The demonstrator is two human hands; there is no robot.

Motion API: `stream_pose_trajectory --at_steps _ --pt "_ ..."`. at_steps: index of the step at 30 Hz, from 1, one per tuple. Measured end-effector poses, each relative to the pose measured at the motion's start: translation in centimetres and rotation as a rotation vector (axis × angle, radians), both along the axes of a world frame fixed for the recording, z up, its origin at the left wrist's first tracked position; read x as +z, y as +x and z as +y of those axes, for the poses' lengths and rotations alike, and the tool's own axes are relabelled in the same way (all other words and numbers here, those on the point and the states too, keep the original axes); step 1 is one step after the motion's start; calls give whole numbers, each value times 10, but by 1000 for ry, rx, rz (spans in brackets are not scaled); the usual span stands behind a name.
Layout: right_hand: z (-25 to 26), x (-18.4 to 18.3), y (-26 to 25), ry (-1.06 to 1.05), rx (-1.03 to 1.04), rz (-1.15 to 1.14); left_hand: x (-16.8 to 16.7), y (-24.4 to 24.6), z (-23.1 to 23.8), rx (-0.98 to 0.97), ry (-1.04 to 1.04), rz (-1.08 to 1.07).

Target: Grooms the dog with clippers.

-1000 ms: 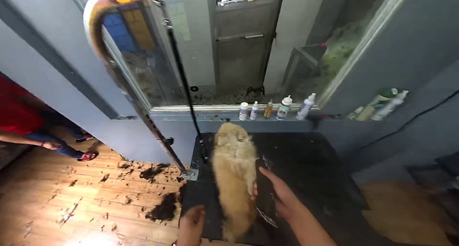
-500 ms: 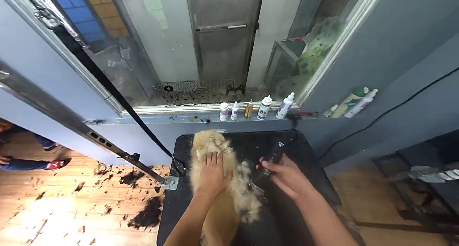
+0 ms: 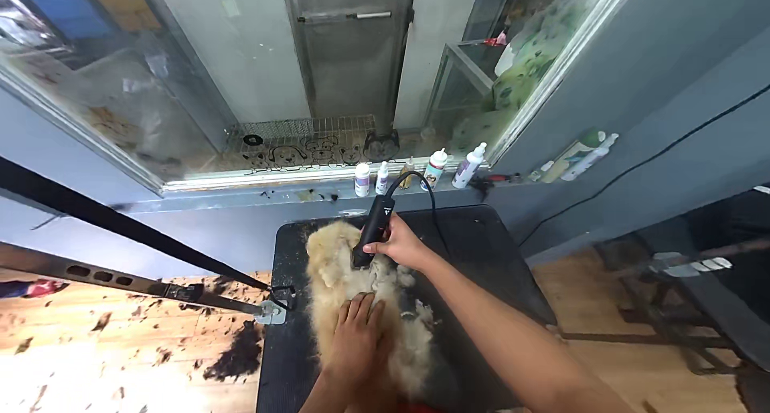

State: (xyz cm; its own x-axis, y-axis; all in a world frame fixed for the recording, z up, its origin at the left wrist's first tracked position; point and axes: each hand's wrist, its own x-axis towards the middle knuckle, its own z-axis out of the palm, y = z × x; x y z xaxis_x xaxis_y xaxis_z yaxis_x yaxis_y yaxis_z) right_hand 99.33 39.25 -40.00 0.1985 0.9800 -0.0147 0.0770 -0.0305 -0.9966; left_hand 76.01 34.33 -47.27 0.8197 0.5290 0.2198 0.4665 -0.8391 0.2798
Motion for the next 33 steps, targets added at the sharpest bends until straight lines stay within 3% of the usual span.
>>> stream_pose_trajectory --at_steps 11,16,22,25,28,30,33 --pt "-22 -21 6 -43 233 92 -8 -11 -25 -53 30 -156" --pt "-2 -20 12 99 86 122 -14 -12 -32 -38 14 -178" --pt "6 -29 6 -4 152 55 -12 -11 -34 -28 -5 -163" --pt "3 -25 4 -77 259 59 -5 -10 -32 -3 -118 -246" --pt "2 -25 10 -64 265 85 20 -4 -10 172 -520 -501" --pt "1 -25 17 39 166 110 36 10 22 479 -707 -620" --pt "3 -17 24 160 72 155 56 19 79 791 -731 -209"
